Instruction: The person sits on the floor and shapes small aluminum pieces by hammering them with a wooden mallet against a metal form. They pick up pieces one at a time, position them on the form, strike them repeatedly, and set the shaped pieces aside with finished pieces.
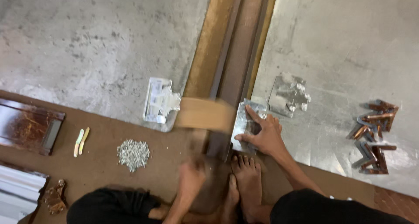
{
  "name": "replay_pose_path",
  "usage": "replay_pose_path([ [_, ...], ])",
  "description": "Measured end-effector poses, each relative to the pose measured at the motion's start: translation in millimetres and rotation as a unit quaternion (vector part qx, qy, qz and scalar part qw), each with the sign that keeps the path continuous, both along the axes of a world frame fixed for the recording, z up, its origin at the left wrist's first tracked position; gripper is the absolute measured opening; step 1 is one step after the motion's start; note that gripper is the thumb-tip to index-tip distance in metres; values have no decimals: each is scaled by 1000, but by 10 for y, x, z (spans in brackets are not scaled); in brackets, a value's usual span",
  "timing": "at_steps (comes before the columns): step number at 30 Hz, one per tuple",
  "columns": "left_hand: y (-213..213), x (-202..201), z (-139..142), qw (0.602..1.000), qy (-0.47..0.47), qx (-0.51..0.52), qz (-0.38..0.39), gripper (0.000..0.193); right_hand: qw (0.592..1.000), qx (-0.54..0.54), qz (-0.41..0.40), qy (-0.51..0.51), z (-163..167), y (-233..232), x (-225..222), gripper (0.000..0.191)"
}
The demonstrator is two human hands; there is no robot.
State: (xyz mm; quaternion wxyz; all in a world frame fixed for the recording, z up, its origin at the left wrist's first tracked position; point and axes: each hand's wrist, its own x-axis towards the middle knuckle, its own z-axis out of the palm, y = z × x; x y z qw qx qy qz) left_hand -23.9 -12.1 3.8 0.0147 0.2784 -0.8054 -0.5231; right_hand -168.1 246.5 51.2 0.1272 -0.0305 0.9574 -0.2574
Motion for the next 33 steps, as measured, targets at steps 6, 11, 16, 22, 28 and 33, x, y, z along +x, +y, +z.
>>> replay_pose_path([
  [6,72,-414,43,997,59,30,-26,25,1000,-7,2,-7,73,-5,-33,107],
  [11,63,-686,600,988,17,-42,-145,27,999,30,5,-20,182,-45,-37,108],
  [16,79,-573,1265,998,-17,-10,-61,33,999,27,-2,-28,285,-84,-64,106],
  [22,186,-453,1386,967,233,-101,8,35,995,65,10,-71,265,-114,-91,107],
  [28,137,-472,1055,982,-123,-83,-119,29,999,27,14,-43,279,-77,-53,108],
  [33,-43,10,934,984,-119,-106,-78,41,998,30,22,-55,278,-53,-83,110],
])
